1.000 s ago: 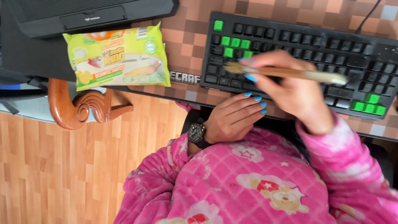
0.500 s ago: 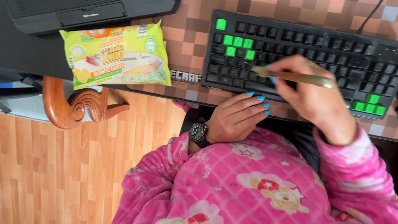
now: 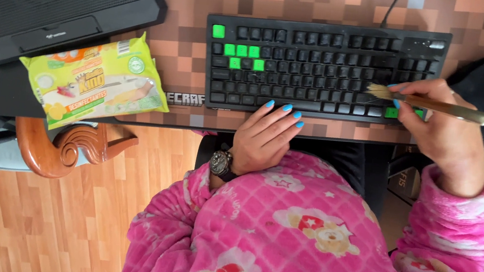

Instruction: The person sprays a cleaning solution onto a brush and scrubs the keys of a black keyboard with green accents. They then wipe the keyboard with a black cloth to remove residue.

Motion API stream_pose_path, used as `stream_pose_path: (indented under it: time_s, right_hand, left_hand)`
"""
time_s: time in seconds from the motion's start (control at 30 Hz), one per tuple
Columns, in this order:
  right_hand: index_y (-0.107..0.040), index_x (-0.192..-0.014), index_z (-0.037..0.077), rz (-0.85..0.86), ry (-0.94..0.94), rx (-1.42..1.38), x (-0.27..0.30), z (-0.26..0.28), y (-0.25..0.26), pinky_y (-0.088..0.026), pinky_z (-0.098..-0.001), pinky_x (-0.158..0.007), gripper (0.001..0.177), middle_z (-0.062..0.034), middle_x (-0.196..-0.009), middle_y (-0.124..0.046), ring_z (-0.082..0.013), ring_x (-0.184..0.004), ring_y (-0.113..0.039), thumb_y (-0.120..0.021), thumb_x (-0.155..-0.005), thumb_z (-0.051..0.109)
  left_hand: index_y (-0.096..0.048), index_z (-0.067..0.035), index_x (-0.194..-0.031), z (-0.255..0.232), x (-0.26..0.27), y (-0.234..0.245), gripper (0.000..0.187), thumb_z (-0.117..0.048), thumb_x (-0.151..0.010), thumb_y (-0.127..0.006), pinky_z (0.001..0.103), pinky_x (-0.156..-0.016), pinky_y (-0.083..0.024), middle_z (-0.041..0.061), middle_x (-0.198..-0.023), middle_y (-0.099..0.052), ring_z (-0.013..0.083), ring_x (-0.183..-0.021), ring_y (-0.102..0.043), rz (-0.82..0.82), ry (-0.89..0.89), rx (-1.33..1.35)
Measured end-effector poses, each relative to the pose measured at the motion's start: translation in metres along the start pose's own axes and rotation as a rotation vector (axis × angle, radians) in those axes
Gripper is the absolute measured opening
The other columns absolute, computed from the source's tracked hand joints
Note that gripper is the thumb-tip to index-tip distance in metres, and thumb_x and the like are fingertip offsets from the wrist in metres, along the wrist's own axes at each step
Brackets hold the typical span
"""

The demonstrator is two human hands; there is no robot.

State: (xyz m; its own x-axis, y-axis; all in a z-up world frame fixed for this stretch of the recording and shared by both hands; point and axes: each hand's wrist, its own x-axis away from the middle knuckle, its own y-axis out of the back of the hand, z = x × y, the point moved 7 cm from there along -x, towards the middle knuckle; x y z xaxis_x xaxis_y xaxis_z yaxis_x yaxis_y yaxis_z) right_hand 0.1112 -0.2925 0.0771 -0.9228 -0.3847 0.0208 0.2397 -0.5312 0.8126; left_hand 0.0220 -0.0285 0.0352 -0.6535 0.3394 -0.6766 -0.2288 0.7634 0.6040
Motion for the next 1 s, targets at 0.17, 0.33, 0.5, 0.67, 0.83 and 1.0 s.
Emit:
stream_pose_path:
  time_s: [0.17,0.33,0.5,0.67,0.83,1.0]
  right_hand:
    - [-0.065,-0.126,-0.006,-0.004,0.048,0.077,0.011,-0.013,0.015,-0.053,-0.0392,-0.084,0.024,-0.0197,-0.125,-0.069,-0.0306,-0.099,-0.069,-0.071,-0.103,-0.002]
    - [-0.055,-0.121,-0.008,-0.074,0.040,-0.131,0.013,0.023,0.020,-0.053,-0.0375,-0.096,0.019,-0.0228,-0.127,-0.071,-0.0325,-0.118,-0.070,-0.069,-0.108,-0.009]
    - [-0.043,-0.116,-0.001,-0.023,0.141,-0.582,-0.012,0.066,-0.021,-0.056,-0.0404,-0.101,0.023,-0.0286,-0.119,-0.065,-0.0361,-0.117,-0.068,-0.061,-0.102,-0.003]
    - [-0.034,-0.117,0.002,0.083,0.378,-0.580,-0.052,0.124,-0.068,-0.052,-0.0390,-0.097,0.021,-0.0294,-0.126,-0.064,-0.0366,-0.115,-0.069,-0.051,-0.107,0.009]
    - [-0.049,-0.113,0.005,0.071,0.436,-0.567,-0.080,0.170,-0.108,-0.058,-0.0418,-0.076,0.022,-0.0135,-0.114,-0.076,-0.0347,-0.097,-0.075,-0.067,-0.101,0.004]
    - [-0.062,-0.125,0.001,0.152,0.527,-0.372,-0.086,0.183,-0.130,-0.050,-0.0341,-0.094,0.024,-0.0141,-0.120,-0.070,-0.0265,-0.106,-0.069,-0.066,-0.103,-0.007]
  left_hand:
    - [-0.073,-0.002,-0.114,0.000,0.003,-0.001,0.025,-0.006,-0.101,-0.051,0.048,-0.110,-0.050,0.011,-0.122,-0.072,0.0297,-0.119,-0.067,-0.021,-0.011,-0.007]
    - [-0.072,-0.004,-0.115,0.000,0.006,0.002,0.025,-0.011,-0.102,-0.052,0.043,-0.107,-0.051,0.011,-0.122,-0.072,0.0271,-0.117,-0.068,-0.007,-0.040,-0.017]
    - [-0.070,-0.003,-0.119,0.001,0.009,0.006,0.026,-0.012,-0.103,-0.051,0.044,-0.108,-0.050,0.012,-0.124,-0.071,0.0274,-0.118,-0.067,0.017,-0.032,0.012]
    - [-0.070,-0.001,-0.120,0.003,0.018,0.003,0.024,-0.009,-0.101,-0.057,0.049,-0.113,-0.047,0.013,-0.125,-0.069,0.0304,-0.124,-0.063,0.087,-0.024,0.029]
    - [-0.075,-0.002,-0.105,0.004,0.012,0.020,0.023,-0.005,-0.093,-0.056,0.044,-0.097,-0.060,0.012,-0.109,-0.074,0.0282,-0.102,-0.072,-0.189,-0.031,-0.024]
    - [-0.068,0.002,-0.117,0.011,0.021,0.003,0.022,-0.004,-0.104,-0.052,0.045,-0.100,-0.052,0.015,-0.114,-0.071,0.0295,-0.105,-0.068,0.202,-0.204,0.022]
